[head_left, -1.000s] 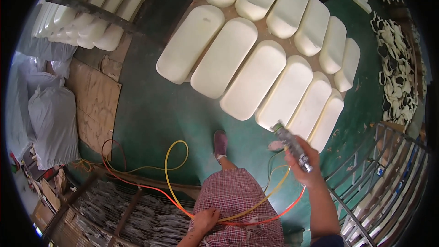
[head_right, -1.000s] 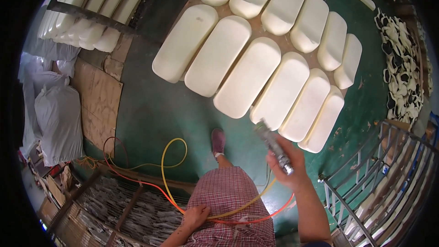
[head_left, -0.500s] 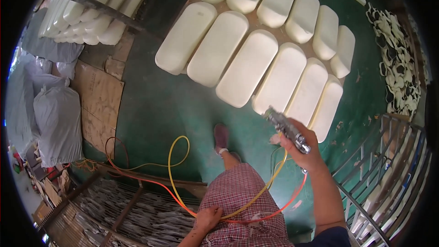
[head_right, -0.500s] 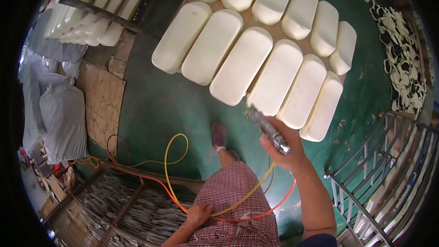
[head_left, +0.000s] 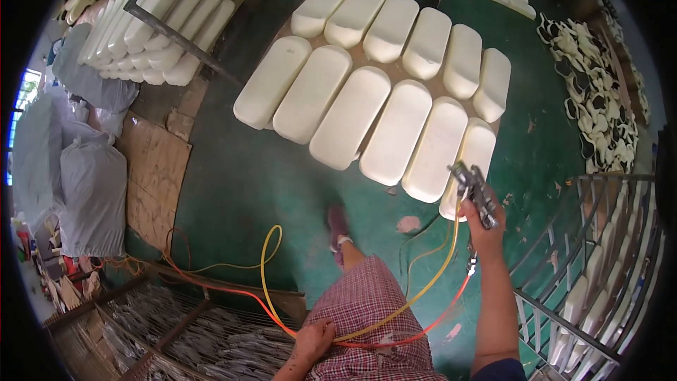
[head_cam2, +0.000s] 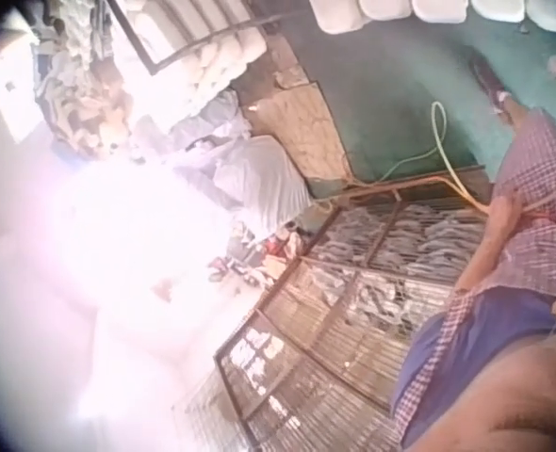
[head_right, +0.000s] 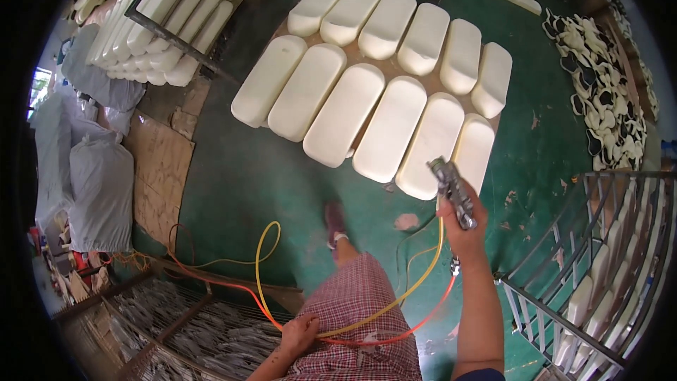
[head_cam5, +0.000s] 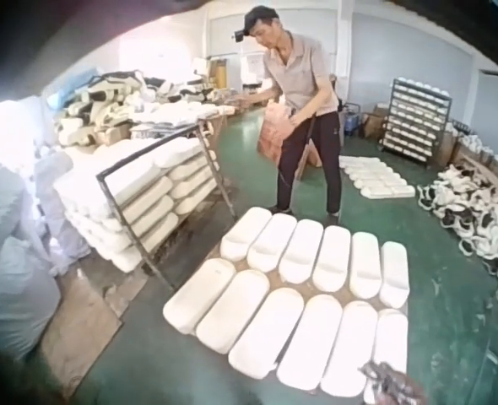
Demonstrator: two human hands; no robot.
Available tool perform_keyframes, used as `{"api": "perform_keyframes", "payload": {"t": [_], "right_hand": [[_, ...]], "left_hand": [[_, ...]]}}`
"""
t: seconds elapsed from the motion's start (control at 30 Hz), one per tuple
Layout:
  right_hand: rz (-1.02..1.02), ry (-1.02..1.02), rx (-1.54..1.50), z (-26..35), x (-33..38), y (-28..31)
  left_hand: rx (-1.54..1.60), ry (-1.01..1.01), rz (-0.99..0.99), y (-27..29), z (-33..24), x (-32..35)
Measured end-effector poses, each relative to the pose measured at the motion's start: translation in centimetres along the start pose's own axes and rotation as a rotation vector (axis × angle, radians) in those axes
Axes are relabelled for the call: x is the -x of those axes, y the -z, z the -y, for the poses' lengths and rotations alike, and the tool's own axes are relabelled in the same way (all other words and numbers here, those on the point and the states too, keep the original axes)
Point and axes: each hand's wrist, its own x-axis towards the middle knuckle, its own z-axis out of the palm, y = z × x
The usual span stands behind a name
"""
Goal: Spray coating or adhesive onto white foam blocks using a handheld spray gun.
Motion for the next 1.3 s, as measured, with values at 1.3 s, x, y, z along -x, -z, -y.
{"api": "perform_keyframes", "payload": {"t": [1.3], "right_hand": [[0.479,0.011,0.049,-0.4,3.7,11.9]], "left_hand": [[-0.257,-0.179,0.199,-12.0,-13.2,3.4]]}}
